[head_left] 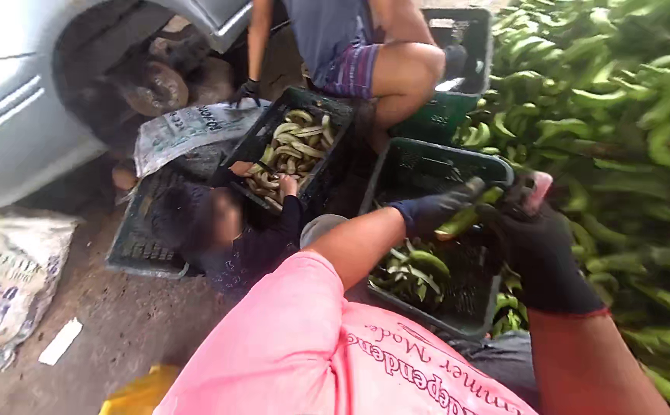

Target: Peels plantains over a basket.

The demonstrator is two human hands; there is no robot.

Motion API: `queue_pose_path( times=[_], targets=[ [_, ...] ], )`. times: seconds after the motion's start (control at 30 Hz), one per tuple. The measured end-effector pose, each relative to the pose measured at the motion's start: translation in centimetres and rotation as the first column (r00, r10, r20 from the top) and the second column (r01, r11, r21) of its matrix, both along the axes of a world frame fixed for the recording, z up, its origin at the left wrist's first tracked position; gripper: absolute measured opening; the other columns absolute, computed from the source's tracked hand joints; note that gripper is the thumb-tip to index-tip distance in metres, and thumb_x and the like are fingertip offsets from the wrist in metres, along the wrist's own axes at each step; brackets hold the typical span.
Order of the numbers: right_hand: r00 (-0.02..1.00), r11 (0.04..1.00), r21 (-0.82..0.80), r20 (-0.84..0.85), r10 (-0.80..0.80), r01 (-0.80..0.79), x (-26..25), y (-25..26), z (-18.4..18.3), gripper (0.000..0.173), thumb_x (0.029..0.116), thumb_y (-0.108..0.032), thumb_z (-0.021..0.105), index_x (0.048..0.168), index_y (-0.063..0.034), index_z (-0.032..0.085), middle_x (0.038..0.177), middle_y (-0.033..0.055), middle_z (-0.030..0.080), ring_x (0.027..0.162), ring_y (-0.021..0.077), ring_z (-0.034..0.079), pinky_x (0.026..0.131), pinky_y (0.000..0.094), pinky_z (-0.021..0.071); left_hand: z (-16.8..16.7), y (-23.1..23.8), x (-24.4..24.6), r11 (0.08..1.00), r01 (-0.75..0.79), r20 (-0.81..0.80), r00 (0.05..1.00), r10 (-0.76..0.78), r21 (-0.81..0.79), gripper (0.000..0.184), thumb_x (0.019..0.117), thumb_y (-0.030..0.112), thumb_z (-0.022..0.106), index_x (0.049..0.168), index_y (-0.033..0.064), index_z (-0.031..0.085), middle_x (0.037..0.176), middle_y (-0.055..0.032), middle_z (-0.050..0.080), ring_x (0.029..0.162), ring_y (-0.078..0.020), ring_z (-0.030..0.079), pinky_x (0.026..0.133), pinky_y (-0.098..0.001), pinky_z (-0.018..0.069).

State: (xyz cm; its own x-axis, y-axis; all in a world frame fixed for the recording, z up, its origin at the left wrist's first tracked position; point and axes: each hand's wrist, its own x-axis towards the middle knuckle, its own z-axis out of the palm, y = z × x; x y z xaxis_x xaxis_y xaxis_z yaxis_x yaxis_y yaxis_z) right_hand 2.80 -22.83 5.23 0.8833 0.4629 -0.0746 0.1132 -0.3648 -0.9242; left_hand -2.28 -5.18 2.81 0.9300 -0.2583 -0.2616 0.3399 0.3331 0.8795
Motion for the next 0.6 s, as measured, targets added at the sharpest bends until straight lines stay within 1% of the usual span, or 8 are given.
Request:
queue_pose_path(
  times=[0.03, 0.1, 0.2, 0.3, 0.4, 0.47, 0.53, 0.6],
  targets=[
    [0.995, 0.997, -0.068, 0.093, 0.03, -0.023, 0.7, 0.1, -0.6, 0.059, 0.091, -0.037, 0.076, 0.145, -0.0232, 0.054, 0.123, 0.011, 0.068, 0.101, 0.0243, 0.069, 0.086, 0.0537, 0.0573, -0.2, -0.2, 0.3, 0.999, 0.017, -0.006, 1.0, -0.017, -0.039, 0.059, 0.1089, 0.055, 0.019, 0.114, 0.0111, 0.058, 0.085, -0.0057, 0.062, 0.067, -0.0141, 0.06, 0.056, -0.0317, 0.054],
    [0.983, 0.996, -0.048, 0.166, 0.081, -0.074, 2.4, -0.4, -1.7, 0.066, 0.0936, -0.043, 0.069, 0.15, -0.0191, 0.045, 0.127, 0.0128, 0.063, 0.104, 0.0221, 0.067, 0.086, 0.049, 0.0582, -1.3, 0.8, 1.4, 0.995, -0.039, -0.018, 0.999, 0.038, -0.091, 0.053, 0.11, 0.049, 0.025, 0.111, 0.0091, 0.059, 0.077, -0.0058, 0.06, 0.054, -0.0135, 0.054, 0.044, -0.0277, 0.0467],
    [0.992, 0.99, 0.084, 0.061, 0.112, -0.117, 4.5, -1.6, -2.9, 0.057, 0.0961, -0.04, 0.064, 0.145, -0.014, 0.049, 0.124, 0.0042, 0.062, 0.102, 0.0078, 0.063, 0.087, 0.0318, 0.0567, -2.7, 3.3, 3.3, 0.936, -0.315, -0.122, 0.947, 0.299, -0.155, 0.053, 0.11, 0.049, 0.025, 0.125, 0.0085, 0.056, 0.085, -0.0063, 0.061, 0.059, -0.0129, 0.056, 0.051, -0.0273, 0.0504],
    [0.977, 0.951, 0.233, -0.01, 0.212, -0.204, 4.1, -0.9, -3.7, 0.055, 0.0945, -0.041, 0.068, 0.139, -0.0163, 0.048, 0.109, -0.0059, 0.062, 0.089, 0.0005, 0.063, 0.077, 0.0223, 0.0576, -4.2, 5.7, 5.1, 0.714, -0.66, -0.368, 0.739, 0.564, -0.233, 0.049, 0.1059, 0.055, 0.038, 0.115, 0.0109, 0.056, 0.083, -0.0061, 0.062, 0.064, -0.0149, 0.061, 0.054, -0.0298, 0.0539],
    [0.946, 0.927, 0.217, -0.044, 0.323, -0.306, 3.2, 0.8, -4.9, 0.062, 0.0902, -0.049, 0.071, 0.141, -0.0203, 0.05, 0.099, -0.0046, 0.063, 0.079, 0.0051, 0.063, 0.068, 0.0267, 0.0575, -2.8, 6.8, 4.7, 0.571, -0.799, -0.479, 0.583, 0.657, -0.189, 0.046, 0.1051, 0.054, 0.044, 0.122, 0.0134, 0.056, 0.094, -0.0074, 0.061, 0.077, -0.0183, 0.061, 0.067, -0.0353, 0.0548],
    [0.932, 0.931, 0.077, -0.035, 0.36, -0.356, 2.0, 1.7, -5.0, 0.073, 0.0886, -0.055, 0.069, 0.149, -0.0226, 0.046, 0.103, -0.0002, 0.065, 0.082, 0.0082, 0.063, 0.071, 0.0324, 0.0576, 0.0, 5.6, 4.5, 0.557, -0.83, -0.48, 0.499, 0.722, -0.026, 0.038, 0.1077, 0.049, 0.039, 0.117, 0.0162, 0.055, 0.086, -0.0033, 0.056, 0.07, -0.0151, 0.057, 0.062, -0.0319, 0.0522],
    [0.916, 0.915, -0.044, -0.023, 0.4, -0.401, 1.5, 2.2, -5.3, 0.084, 0.0858, -0.059, 0.071, 0.158, -0.0327, 0.037, 0.113, 0.0073, 0.069, 0.089, 0.0171, 0.068, 0.078, 0.0443, 0.0592, -1.4, 5.3, 5.0, 0.621, -0.783, -0.418, 0.553, 0.721, 0.036, 0.043, 0.1071, 0.052, 0.038, 0.119, 0.0151, 0.055, 0.088, -0.0043, 0.058, 0.07, -0.0156, 0.057, 0.062, -0.0332, 0.0525],
    [0.902, 0.888, -0.184, 0.024, 0.432, -0.421, 1.5, 2.8, -5.5, 0.09, 0.0853, -0.062, 0.068, 0.162, -0.0353, 0.027, 0.11, 0.0121, 0.069, 0.091, 0.025, 0.068, 0.081, 0.0542, 0.0567, -4.3, 5.6, 5.5, 0.706, -0.702, -0.319, 0.652, 0.688, 0.089, 0.056, 0.1068, 0.057, 0.035, 0.125, 0.0093, 0.058, 0.098, -0.0099, 0.062, 0.081, -0.0196, 0.06, 0.071, -0.0394, 0.0538]
  ],
)
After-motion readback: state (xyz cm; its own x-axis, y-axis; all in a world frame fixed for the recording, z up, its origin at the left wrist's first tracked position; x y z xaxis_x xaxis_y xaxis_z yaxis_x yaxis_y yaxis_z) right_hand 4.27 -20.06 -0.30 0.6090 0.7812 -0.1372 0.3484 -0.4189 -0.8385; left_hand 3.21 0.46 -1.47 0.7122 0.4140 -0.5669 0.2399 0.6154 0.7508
